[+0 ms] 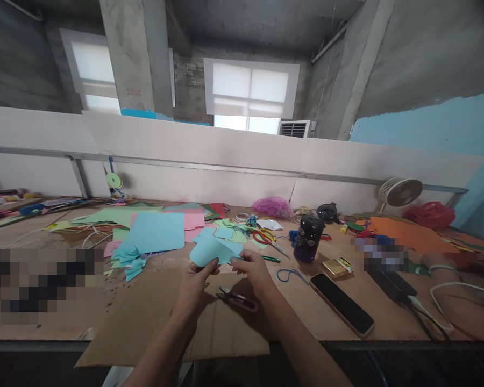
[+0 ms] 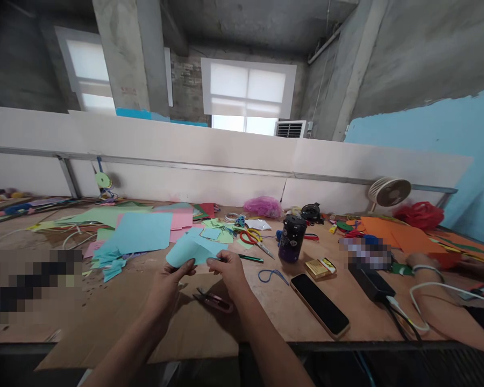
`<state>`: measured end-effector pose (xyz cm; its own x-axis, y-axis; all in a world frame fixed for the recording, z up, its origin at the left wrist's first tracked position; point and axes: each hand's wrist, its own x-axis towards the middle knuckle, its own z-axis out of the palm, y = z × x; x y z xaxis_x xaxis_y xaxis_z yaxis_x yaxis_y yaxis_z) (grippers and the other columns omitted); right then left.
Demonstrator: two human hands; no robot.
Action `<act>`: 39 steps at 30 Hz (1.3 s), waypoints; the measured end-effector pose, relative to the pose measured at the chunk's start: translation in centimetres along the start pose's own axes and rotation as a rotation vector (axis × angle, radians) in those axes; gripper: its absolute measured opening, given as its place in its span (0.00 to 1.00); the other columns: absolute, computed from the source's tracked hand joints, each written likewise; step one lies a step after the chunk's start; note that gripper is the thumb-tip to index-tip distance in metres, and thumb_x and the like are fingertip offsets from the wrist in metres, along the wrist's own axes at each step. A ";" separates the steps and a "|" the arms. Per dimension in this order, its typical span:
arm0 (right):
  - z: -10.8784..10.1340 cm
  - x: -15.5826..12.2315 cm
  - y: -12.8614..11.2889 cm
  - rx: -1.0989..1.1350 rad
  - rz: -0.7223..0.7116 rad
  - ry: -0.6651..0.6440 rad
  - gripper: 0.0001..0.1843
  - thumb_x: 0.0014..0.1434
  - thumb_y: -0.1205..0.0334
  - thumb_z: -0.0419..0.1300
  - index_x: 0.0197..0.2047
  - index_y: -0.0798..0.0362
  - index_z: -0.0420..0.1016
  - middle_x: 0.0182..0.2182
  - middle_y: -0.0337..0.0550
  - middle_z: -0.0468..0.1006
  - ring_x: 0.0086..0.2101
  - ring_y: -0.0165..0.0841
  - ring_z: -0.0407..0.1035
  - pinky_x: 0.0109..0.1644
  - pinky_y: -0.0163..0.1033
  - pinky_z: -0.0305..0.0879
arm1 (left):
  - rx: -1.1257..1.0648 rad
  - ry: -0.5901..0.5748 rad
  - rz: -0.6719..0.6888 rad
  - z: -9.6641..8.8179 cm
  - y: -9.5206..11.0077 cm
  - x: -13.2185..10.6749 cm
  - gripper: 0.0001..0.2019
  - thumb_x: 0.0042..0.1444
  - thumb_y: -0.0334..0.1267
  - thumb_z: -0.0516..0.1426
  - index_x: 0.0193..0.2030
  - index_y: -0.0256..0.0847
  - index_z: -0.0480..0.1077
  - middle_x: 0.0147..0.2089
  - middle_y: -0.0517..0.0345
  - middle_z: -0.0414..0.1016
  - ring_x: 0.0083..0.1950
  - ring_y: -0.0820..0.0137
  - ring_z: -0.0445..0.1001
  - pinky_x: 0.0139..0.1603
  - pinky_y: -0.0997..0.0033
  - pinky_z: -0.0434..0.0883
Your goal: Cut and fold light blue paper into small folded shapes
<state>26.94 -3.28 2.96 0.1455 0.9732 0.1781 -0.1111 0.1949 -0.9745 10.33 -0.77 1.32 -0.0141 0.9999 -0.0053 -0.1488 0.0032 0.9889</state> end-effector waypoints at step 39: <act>1.4 -2.2 1.9 0.103 0.005 0.014 0.16 0.41 0.55 0.68 0.24 0.53 0.65 0.21 0.33 0.65 0.24 0.27 0.57 0.29 0.33 0.54 | -0.094 -0.341 0.003 -1.8 0.4 -2.7 0.17 0.46 0.52 0.64 0.24 0.39 0.72 0.24 0.59 0.73 0.28 0.71 0.69 0.31 0.75 0.65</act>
<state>25.02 -4.87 0.88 0.1582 0.9726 0.1701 -0.2127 0.2018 -0.9560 8.57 -3.47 1.49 0.3140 0.9473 0.0633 -0.2401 0.0148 0.9706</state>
